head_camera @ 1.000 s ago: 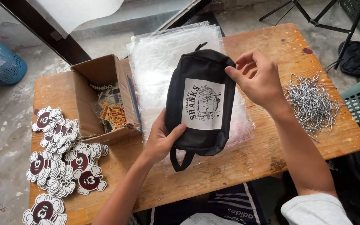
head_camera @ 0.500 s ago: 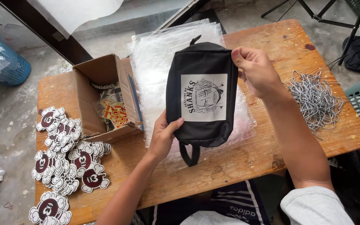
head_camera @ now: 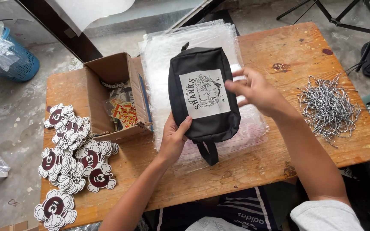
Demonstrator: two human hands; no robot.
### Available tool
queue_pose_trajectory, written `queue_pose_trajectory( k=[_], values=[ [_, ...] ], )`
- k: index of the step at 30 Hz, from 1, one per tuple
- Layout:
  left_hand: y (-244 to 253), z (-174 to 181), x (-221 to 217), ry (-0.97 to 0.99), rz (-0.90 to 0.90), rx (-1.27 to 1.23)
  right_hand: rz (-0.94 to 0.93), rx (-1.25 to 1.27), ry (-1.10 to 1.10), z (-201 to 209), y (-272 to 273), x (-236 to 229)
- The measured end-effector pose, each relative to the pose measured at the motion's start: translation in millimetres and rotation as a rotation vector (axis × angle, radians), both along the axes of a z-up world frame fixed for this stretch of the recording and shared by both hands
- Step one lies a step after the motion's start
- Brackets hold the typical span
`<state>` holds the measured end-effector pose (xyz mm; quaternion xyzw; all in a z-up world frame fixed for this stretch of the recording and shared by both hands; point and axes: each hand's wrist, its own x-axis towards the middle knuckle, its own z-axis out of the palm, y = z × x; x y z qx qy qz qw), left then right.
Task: The person assembles keychains by attaching a metal chain to a flower-shaped tag and then placing the tag onto a small black pouch. They then place the pouch into a plastic bag and seal it.
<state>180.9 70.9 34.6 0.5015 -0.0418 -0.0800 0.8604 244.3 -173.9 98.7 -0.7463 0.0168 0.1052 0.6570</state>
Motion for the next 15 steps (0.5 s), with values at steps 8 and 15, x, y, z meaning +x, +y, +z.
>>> queue_pose_trajectory(
  k=[8, 15],
  values=[
    [10.7, 46.8, -9.3, 0.010, -0.043, 0.768, -0.110, -0.142, -0.190, -59.2, -10.1, 10.4],
    [19.1, 62.7, -19.0, -0.235, 0.117, 1.186, -0.331, -0.927, -0.337, -41.7, -76.8, -1.2]
  ],
)
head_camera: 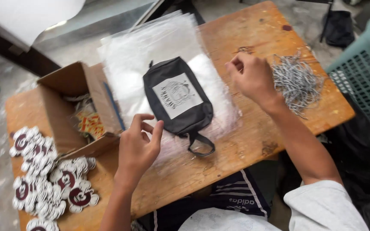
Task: The person assembles keychains by attaching a metal chain to a flower-shaped tag and then placing the tag onto a small black pouch. They then place the pouch into a plastic bag and seal it.
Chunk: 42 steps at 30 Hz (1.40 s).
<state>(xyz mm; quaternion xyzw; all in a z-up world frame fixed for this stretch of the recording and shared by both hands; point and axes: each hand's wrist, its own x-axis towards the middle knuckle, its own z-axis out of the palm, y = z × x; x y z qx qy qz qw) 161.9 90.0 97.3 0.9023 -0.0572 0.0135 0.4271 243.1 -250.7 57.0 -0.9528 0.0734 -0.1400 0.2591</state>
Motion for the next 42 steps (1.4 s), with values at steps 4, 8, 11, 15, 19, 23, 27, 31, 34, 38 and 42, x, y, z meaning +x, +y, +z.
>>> queue_pose_trajectory(
  k=[4, 8, 11, 15, 19, 23, 27, 31, 34, 38, 42],
  values=[
    [-13.5, 7.6, -5.5, 0.011, -0.198, -0.083, -0.022, -0.129, -0.030, 22.7, -58.4, -11.1],
    [-25.4, 7.4, -11.5, 0.027, -0.389, -0.104, -0.008, -0.268, 0.203, 9.2, -100.4, -10.5],
    [-35.3, 8.9, -13.9, 0.051, -0.429, -0.097, -0.016, -0.340, 0.257, -20.8, -121.2, -0.9],
    [-40.8, 7.3, -17.6, 0.027, -0.471, -0.079, -0.043, -0.404, 0.166, -54.8, -125.3, 11.2],
    [-38.4, 14.1, -24.9, -0.011, -0.483, -0.119, -0.008, -0.411, 0.093, -71.4, -125.9, 20.0],
    [-30.2, 12.3, -32.0, -0.116, -0.459, -0.177, -0.009, -0.123, -0.016, -48.8, -126.2, 15.0],
    [-17.9, 7.3, -41.2, -0.199, -0.399, -0.271, 0.068, 0.489, -0.298, 56.9, -82.7, -26.7],
    [-8.0, -6.0, -57.1, -0.190, -0.281, -0.421, 0.202, 0.725, -0.534, 70.8, -74.5, -34.5],
    [4.3, -21.3, -74.3, -0.109, -0.137, -0.531, 0.358, 0.867, -0.387, 93.7, -27.8, -50.0],
    [24.0, -30.9, -98.0, -0.113, -0.104, -0.675, 0.437, 0.836, -0.132, 89.3, 36.7, -61.7],
    [49.4, -36.9, -127.8, -0.084, -0.036, -0.708, 0.597, 0.536, 0.040, 74.3, 106.9, -67.8]
  ],
)
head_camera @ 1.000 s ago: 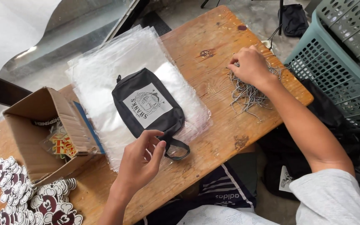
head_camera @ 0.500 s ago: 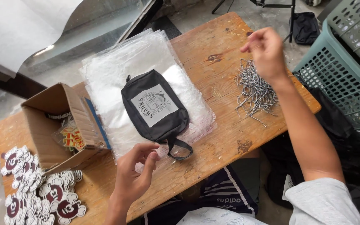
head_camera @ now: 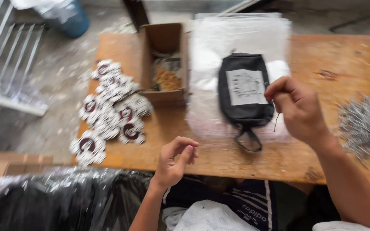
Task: The person assembles keychains by attaching a metal chain to a flower-shaped tag and then placing the tag onto a small black pouch. They then place the pouch into a plastic bag and seal it.
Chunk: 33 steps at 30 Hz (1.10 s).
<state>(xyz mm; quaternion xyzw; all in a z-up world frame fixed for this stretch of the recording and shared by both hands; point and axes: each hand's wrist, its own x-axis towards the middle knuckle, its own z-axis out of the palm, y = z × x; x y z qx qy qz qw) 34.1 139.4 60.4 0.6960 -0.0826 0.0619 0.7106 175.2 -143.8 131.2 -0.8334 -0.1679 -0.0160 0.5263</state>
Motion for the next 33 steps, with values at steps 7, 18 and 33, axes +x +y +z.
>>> queue_pose_trajectory(
  k=[7, 18, 33],
  values=[
    [40.2, -13.5, -46.9, -0.176, 0.232, -0.111, 0.448, -0.164, -0.195, -17.2, 154.5, -25.9],
    [65.4, -31.5, -80.1, -0.136, 0.327, -0.145, 0.369, -0.318, 0.256, -97.6, 288.8, -20.1],
    [2.0, 28.4, 26.4, -0.209, 0.106, 0.095, 0.458, -0.159, 0.504, 15.3, 80.8, -11.8]
  ],
)
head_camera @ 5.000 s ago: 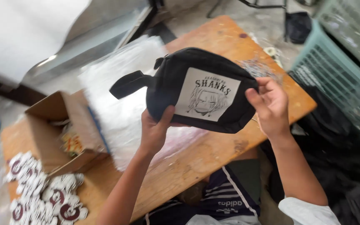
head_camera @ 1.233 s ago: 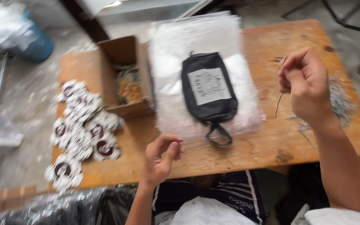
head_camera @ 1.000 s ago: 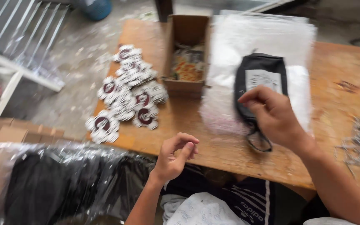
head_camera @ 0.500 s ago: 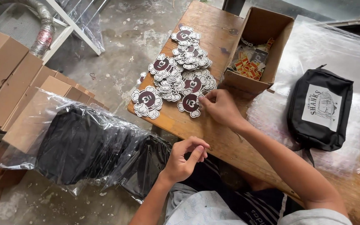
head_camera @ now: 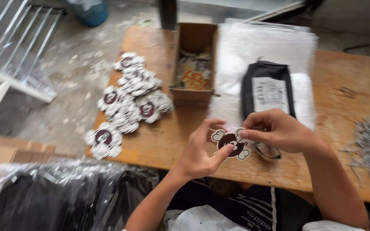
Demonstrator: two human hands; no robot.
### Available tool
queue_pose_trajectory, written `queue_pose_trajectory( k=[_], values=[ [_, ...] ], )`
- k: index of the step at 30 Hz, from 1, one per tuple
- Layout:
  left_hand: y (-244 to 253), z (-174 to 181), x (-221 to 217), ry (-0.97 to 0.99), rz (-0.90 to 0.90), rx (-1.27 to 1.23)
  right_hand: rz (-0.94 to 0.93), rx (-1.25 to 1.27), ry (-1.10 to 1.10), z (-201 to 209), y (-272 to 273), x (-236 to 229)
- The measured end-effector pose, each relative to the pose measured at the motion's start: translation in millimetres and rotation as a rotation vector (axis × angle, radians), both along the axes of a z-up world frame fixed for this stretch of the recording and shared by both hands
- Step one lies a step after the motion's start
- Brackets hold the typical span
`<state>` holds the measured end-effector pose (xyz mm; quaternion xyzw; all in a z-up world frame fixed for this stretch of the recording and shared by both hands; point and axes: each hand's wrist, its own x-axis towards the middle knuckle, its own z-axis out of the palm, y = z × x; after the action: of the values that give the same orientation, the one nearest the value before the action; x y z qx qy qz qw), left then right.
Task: The person assembles keychains by attaching a metal chain to a flower-shaped tag and then placing the tag onto a small black pouch. They then place the pouch into a plastic bag and seal it.
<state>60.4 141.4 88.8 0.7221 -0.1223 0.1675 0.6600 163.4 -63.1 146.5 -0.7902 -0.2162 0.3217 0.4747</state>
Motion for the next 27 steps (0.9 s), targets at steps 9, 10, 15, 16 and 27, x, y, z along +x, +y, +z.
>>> queue_pose_trajectory(
  k=[9, 10, 15, 16, 27],
  values=[
    [-75.1, 24.2, 94.6, 0.229, -0.406, -0.099, -0.315, 0.113, -0.259, 24.7, -102.2, 22.9],
    [-81.0, 16.9, 101.8, 0.228, -0.421, -0.093, -0.330, 0.116, -0.262, 11.6, -109.3, 31.4],
    [-90.3, -22.2, 127.4, 0.185, -0.194, -0.160, -0.476, 0.145, -0.599, -40.7, -106.0, 65.6],
    [-90.8, -26.0, 127.9, 0.188, -0.196, -0.157, -0.480, 0.146, -0.596, -47.4, -103.3, 63.8],
    [-76.7, -62.4, 129.3, -0.453, 0.051, 0.227, -0.553, 0.152, -0.809, -86.9, -65.4, 30.8]
  ],
)
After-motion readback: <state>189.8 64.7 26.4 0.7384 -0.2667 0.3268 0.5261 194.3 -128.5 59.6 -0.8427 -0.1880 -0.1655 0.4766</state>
